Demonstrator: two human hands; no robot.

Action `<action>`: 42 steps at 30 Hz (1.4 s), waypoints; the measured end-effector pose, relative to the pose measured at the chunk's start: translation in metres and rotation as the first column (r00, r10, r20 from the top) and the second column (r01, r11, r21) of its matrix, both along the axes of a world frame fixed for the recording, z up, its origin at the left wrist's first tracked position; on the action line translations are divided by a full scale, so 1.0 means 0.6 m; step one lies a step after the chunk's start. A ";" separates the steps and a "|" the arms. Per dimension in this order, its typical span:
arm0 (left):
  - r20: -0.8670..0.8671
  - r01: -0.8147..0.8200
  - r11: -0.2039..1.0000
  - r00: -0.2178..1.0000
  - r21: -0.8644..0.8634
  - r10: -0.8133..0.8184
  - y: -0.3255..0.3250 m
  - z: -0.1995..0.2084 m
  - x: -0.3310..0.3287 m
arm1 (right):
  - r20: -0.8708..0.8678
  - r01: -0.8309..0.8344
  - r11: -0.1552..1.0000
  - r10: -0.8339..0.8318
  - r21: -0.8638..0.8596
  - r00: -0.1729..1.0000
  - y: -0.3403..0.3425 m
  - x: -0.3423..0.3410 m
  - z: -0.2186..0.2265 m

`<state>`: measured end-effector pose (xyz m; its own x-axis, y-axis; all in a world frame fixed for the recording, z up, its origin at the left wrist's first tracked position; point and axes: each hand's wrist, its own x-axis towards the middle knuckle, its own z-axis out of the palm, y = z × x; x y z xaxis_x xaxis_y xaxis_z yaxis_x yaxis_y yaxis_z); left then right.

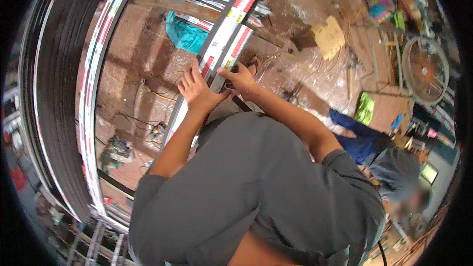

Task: The person assembles a window frame by inserting a rubber seal into the frame's groove and then fitting a metal bar into the frame. The person handles the frame, seal, and bar by hand in a workshop setting.

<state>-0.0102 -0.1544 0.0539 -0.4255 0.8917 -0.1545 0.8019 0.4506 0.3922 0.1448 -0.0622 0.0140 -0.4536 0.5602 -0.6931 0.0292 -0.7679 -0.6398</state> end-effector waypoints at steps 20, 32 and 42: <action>0.205 0.071 0.878 0.961 0.474 -0.188 -0.057 -0.048 -0.077 | -0.388 -0.056 0.981 -0.021 -0.186 0.922 -0.043 0.060 -0.073; -0.152 0.348 0.852 0.938 0.392 -0.313 -0.054 -0.048 -0.045 | -0.498 0.117 0.929 -0.291 -0.351 0.817 -0.043 0.016 -0.153; -0.117 0.384 0.809 0.920 0.445 -0.373 -0.040 -0.057 -0.042 | -0.414 0.106 0.877 -0.324 -0.469 0.851 -0.027 -0.006 -0.161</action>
